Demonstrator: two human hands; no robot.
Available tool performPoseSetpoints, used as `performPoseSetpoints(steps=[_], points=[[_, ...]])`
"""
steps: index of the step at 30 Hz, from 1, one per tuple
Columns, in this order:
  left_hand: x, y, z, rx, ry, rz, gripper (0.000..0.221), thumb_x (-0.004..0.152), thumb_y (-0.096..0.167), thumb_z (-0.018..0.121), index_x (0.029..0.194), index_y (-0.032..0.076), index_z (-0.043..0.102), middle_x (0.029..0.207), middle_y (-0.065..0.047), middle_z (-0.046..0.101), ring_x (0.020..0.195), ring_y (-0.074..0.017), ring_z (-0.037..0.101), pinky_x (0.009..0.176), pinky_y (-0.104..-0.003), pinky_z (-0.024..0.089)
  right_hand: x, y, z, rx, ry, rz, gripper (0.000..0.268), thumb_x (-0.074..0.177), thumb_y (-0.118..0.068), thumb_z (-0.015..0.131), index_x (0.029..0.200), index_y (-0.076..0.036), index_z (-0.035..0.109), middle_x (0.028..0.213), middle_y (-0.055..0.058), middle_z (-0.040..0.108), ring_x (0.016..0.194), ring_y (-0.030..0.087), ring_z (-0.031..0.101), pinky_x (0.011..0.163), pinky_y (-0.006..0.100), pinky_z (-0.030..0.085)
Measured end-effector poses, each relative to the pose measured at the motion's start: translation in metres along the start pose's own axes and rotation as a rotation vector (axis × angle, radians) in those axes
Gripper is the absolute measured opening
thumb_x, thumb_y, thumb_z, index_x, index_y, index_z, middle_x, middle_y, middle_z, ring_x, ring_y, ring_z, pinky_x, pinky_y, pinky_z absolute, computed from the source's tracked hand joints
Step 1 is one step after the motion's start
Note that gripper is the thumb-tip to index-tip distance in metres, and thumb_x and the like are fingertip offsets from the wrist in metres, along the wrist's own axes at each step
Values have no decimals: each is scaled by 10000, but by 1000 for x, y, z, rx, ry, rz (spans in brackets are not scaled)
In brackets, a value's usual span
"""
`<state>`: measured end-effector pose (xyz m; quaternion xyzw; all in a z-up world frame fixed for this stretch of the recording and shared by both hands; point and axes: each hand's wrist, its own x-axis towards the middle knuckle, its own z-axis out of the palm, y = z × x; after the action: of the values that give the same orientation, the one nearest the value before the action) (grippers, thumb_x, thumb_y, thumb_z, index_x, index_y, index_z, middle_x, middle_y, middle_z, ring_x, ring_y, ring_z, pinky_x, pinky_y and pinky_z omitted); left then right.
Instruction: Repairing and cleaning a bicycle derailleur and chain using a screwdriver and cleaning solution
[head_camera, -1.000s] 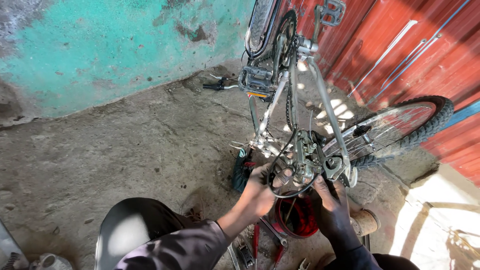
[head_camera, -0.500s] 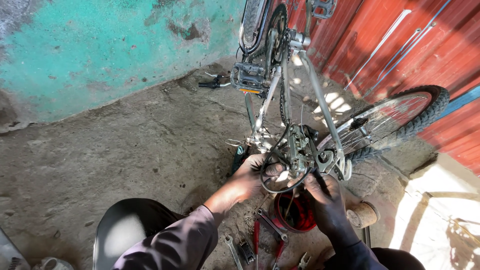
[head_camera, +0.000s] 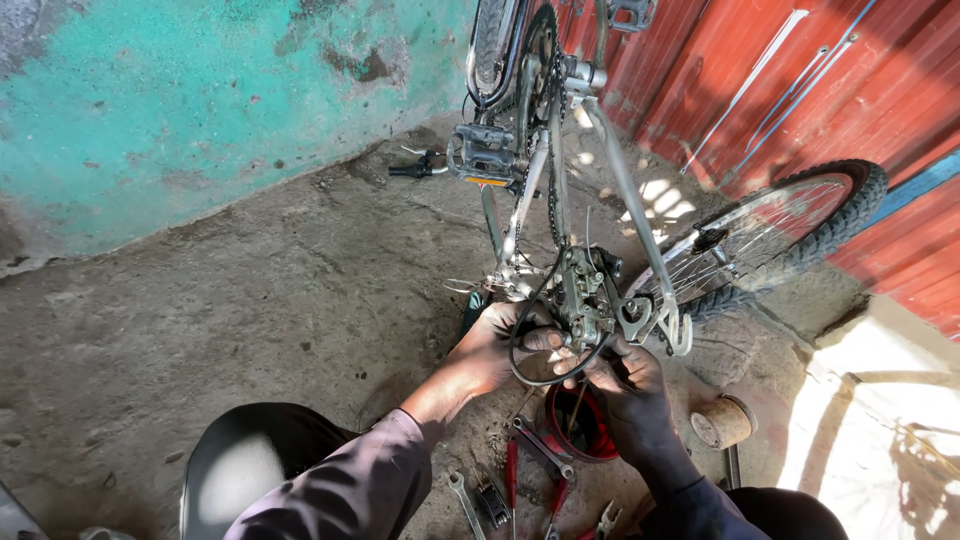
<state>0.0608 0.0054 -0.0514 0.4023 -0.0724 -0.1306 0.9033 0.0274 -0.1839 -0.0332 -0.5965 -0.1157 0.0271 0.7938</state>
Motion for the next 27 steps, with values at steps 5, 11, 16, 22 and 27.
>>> performPoseSetpoints(steps=[5, 11, 16, 22, 27], points=[[4, 7, -4, 159, -69, 85, 133, 824, 7, 814, 809, 52, 690, 803, -38, 715, 736, -168, 686, 695, -341, 604, 0, -7, 5, -38, -26, -16, 89, 951, -43, 641, 939, 41, 668, 830, 166, 723, 680, 237, 666, 697, 345, 560], [5, 24, 5, 459, -95, 326, 196, 757, 82, 875, 801, 83, 684, 848, -15, 664, 757, -109, 623, 682, -256, 503, 3, 3, -1, -17, 19, 52, 121, 937, -47, 647, 955, 72, 662, 1009, 309, 787, 812, 303, 742, 693, 356, 579], [16, 16, -5, 439, -126, 383, 258, 689, -22, 880, 753, 93, 657, 829, 0, 625, 745, -112, 607, 677, -259, 488, 2, 4, -1, -25, 16, 53, 112, 947, -29, 623, 983, 72, 654, 989, 319, 779, 957, 355, 750, 710, 367, 579], [13, 18, 1, 424, -125, 367, 251, 713, 35, 894, 758, 88, 652, 839, -16, 635, 742, -120, 637, 663, -262, 517, 2, -8, 5, -96, 11, 34, 123, 904, -7, 636, 926, 78, 722, 936, 251, 796, 704, 269, 698, 685, 362, 582], [9, 16, 2, 491, -67, 354, 243, 706, 53, 908, 745, 99, 673, 835, -11, 655, 746, -121, 646, 679, -266, 518, 3, 0, 0, -84, 6, 19, 116, 946, -30, 633, 995, 63, 682, 887, 257, 787, 767, 301, 746, 713, 361, 602]])
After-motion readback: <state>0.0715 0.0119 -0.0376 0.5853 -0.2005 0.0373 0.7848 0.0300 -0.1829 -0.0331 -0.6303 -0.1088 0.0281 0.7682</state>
